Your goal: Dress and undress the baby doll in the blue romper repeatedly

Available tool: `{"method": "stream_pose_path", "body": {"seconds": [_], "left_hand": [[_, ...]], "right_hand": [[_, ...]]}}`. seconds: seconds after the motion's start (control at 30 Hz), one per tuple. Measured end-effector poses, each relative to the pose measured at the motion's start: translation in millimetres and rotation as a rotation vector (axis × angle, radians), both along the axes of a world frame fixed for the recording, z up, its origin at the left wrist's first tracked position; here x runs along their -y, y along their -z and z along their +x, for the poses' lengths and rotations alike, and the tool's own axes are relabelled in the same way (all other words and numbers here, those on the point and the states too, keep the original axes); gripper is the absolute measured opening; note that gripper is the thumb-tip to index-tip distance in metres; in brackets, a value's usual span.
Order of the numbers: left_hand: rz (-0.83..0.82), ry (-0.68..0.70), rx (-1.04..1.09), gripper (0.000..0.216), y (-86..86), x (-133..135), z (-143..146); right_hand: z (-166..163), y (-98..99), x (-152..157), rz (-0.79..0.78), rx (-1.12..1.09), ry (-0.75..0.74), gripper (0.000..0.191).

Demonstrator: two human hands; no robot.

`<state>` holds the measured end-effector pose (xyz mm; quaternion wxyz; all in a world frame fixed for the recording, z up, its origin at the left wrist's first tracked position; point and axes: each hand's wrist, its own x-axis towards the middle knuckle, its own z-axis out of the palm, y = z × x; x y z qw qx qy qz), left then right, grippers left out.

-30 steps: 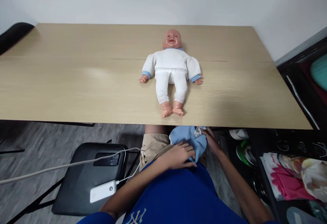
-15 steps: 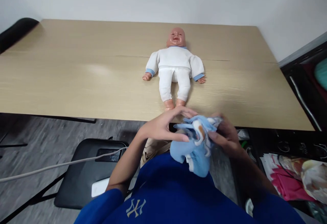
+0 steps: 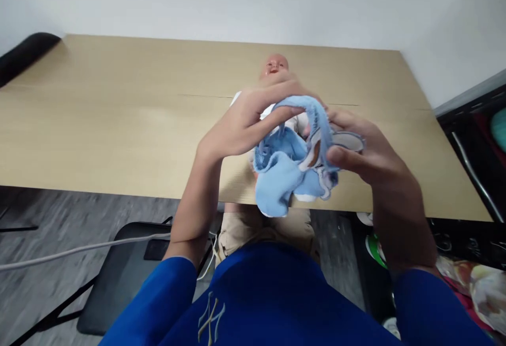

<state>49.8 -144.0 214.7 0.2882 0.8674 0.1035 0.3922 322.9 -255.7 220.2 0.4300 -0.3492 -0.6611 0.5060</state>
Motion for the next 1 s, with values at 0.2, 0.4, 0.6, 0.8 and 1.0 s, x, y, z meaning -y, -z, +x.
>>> {"method": "stream_pose_path", "body": {"seconds": [0.2, 0.4, 0.6, 0.8, 1.0], "left_hand": [[0.29, 0.043, -0.05, 0.055, -28.6, -60.5, -7.1], [-0.056, 0.005, 0.198, 0.048, -35.8, -68.9, -3.3], [-0.434, 0.115, -0.036, 0.055, -19.6, -109.9, -7.0], [-0.37, 0.21, -0.273, 0.082, -10.0, -116.0, -12.5], [-0.232, 0.062, -0.282, 0.044, -24.3, -91.7, 4.4]], "right_hand": [[-19.4, -30.8, -39.9, 0.079, 0.043, 0.18, 0.027], [-27.9, -26.1, -85.0, 0.152, -0.144, 0.482, 0.017], [-2.2, -1.8, -132.4, 0.149, -0.192, 0.472, 0.04], [-7.7, -3.4, -123.5, 0.06, -0.239, 0.396, 0.035], [-25.5, -15.0, -101.9, -0.021, -0.131, 0.333, 0.054]]}}
